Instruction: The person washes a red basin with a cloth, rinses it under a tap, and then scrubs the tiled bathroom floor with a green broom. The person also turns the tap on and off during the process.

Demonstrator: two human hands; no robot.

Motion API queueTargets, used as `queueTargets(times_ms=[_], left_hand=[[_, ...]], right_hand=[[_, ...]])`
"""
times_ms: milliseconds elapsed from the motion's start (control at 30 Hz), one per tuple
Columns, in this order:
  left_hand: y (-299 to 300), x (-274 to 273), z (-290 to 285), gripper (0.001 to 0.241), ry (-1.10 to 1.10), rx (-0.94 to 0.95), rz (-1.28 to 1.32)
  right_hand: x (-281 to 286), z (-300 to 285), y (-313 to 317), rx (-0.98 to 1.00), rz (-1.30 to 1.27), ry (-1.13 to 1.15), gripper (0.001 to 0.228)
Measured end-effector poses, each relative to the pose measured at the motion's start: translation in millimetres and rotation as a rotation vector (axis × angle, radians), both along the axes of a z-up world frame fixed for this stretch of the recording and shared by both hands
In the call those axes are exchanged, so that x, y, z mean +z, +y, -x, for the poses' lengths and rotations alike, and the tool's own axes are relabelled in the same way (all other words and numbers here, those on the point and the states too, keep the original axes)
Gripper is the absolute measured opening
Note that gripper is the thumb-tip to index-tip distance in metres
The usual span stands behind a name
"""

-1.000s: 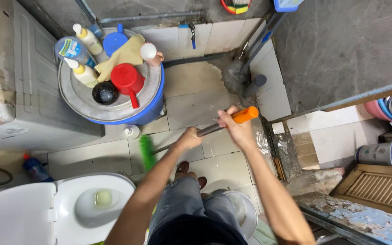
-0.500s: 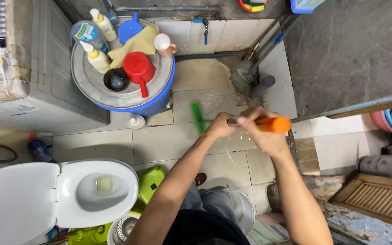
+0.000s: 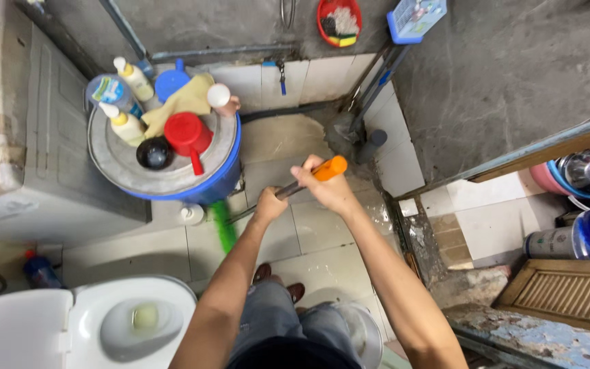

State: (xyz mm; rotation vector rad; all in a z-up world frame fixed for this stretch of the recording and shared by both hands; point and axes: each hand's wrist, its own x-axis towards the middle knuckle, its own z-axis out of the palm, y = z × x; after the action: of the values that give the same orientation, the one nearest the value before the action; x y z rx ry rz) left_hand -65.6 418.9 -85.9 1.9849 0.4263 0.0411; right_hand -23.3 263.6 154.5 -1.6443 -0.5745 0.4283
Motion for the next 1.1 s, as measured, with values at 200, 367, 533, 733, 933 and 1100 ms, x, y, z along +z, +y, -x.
queueTargets(times_ms=[200,367,533,733,933,1100], left_hand=[[-22,12,-40,0.027,-0.069,-0.093,0.13],[-51,73,-32,0.032,-0.152,-0.213,0.155],[-66,126,5,0.036,0.054,-0.357,0.061],[-77,65,37,0.033,0.026,-0.32,-0.193],[-70,-24,-9,0.043,-0.24,-0.295,-0.374],[-62,-4,-55,0.052,-0.221,-0.303,-0.325]], right_hand=[[38,22,0,0.132,0.161,-0.181,0.032],[82,19,-42,0.267,0.197,-0.189,0.036],[101,0,-86,0.268,0.013,-0.149,0.036],[43,7,-72,0.193,0.009,0.152,0.034],[33,33,-62,0.238,0.315,-0.071,0.02],[70,33,-50,0.345,0.249,-0.215,0.025]])
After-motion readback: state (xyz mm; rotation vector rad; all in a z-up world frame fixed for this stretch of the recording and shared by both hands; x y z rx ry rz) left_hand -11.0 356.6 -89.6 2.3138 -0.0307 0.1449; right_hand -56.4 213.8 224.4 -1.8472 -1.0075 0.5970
